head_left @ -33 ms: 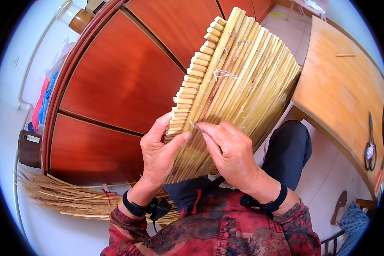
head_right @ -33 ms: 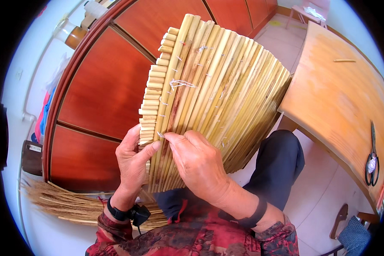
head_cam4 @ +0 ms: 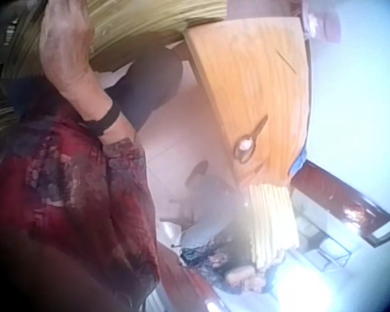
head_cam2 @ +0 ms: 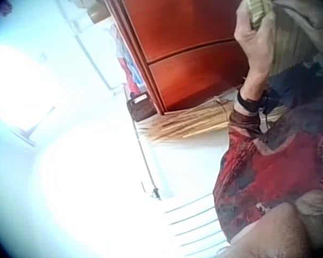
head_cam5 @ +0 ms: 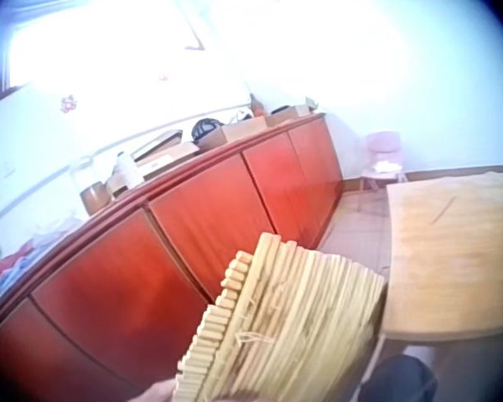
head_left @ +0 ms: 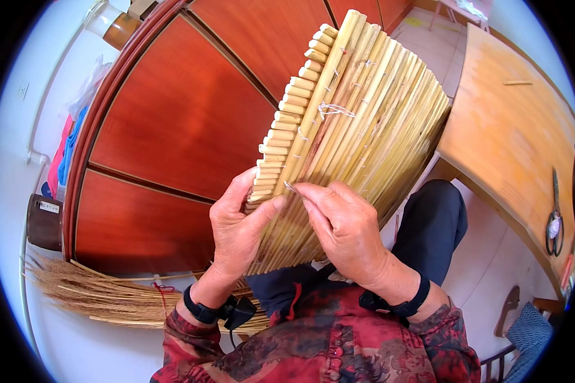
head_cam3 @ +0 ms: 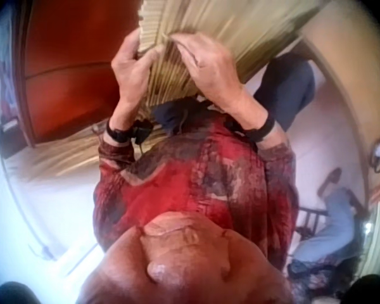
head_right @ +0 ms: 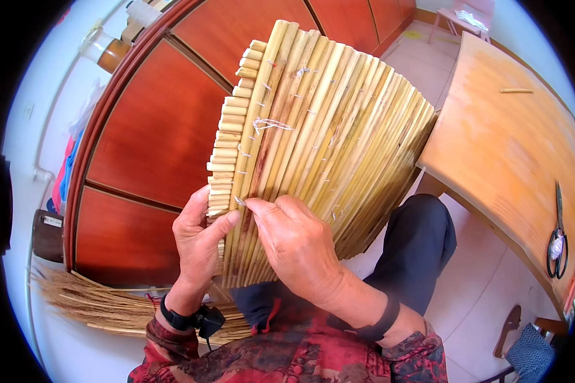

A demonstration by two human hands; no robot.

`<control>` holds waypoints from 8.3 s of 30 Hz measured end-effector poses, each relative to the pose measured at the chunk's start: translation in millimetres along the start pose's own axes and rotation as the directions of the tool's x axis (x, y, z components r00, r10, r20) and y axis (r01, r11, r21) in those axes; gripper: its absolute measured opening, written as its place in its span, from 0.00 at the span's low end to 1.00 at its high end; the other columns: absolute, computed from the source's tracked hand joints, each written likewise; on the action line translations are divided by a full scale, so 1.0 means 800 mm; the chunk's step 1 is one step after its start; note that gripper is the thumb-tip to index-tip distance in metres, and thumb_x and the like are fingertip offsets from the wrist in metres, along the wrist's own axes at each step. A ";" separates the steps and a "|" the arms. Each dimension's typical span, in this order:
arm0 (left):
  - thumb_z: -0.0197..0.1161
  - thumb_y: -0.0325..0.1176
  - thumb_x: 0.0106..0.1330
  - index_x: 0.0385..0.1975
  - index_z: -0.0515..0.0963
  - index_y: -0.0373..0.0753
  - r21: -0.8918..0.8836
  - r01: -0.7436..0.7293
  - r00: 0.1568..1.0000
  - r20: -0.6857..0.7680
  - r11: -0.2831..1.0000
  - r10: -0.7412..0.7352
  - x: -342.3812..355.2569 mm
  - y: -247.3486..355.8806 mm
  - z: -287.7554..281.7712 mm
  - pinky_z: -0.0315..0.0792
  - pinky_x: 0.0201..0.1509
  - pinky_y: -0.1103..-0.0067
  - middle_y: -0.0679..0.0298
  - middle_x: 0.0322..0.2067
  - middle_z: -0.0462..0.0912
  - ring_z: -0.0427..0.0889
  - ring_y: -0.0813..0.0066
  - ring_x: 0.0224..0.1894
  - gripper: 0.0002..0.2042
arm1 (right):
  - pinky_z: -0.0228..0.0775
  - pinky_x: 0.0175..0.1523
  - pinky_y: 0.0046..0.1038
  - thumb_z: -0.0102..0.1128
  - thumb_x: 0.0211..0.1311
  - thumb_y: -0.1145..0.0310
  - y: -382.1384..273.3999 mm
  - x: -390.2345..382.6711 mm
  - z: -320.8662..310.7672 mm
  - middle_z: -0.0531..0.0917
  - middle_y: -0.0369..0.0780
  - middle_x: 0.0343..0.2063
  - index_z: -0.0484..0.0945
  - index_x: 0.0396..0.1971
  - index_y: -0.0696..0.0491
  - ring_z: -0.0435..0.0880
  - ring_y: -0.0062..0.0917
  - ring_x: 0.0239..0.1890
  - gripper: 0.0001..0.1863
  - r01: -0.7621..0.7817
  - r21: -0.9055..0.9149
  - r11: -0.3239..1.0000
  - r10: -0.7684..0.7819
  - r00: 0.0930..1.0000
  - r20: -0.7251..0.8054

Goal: The person weaves together thin bamboo stalks with white thread by hand, inserting the thread through pre-drilled holes in the stalks one by one while holding the growing mat on their lap.

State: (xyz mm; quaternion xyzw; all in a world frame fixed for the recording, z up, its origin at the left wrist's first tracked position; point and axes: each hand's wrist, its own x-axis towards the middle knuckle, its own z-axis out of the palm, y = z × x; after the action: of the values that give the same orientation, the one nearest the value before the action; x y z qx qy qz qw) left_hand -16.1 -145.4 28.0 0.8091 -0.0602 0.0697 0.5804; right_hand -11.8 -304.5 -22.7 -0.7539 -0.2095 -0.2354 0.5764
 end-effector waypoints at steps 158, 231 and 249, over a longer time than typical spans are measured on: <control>0.65 0.18 0.49 0.42 0.75 0.36 0.431 -0.306 0.952 0.144 0.849 0.270 0.010 -0.089 0.090 0.73 0.35 0.71 0.57 0.34 0.80 0.79 0.55 0.33 0.18 | 0.71 0.35 0.27 0.52 0.65 0.78 0.051 -0.044 -0.052 0.82 0.46 0.29 0.77 0.41 0.58 0.80 0.31 0.27 0.07 -0.595 -0.174 0.785 0.618 0.769 0.159; 0.62 0.24 0.50 0.37 0.77 0.37 0.335 -0.871 0.491 0.613 0.359 0.619 0.054 -0.050 -0.055 0.70 0.31 0.75 0.63 0.33 0.82 0.78 0.67 0.28 0.13 | 0.69 0.38 0.20 0.60 0.60 0.77 -0.072 0.003 -0.135 0.79 0.36 0.28 0.79 0.33 0.59 0.77 0.18 0.32 0.03 -0.357 -0.202 0.912 0.346 0.934 -0.087; 0.60 0.33 0.48 0.37 0.78 0.38 0.106 -0.894 0.369 0.724 0.435 0.583 -0.058 -0.153 -0.068 0.73 0.36 0.77 0.63 0.37 0.81 0.80 0.65 0.36 0.14 | 0.72 0.37 0.30 0.61 0.58 0.73 0.014 -0.078 -0.002 0.81 0.44 0.26 0.80 0.31 0.58 0.80 0.36 0.31 0.04 -0.626 -0.155 0.765 0.525 0.465 0.713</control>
State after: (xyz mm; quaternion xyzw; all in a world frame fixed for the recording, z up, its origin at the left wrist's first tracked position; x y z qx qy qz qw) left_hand -42.5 -54.4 -77.4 0.7772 -0.5887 0.0910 0.2030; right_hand -55.4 -311.9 -68.2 -0.7695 -0.1658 0.3024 0.5376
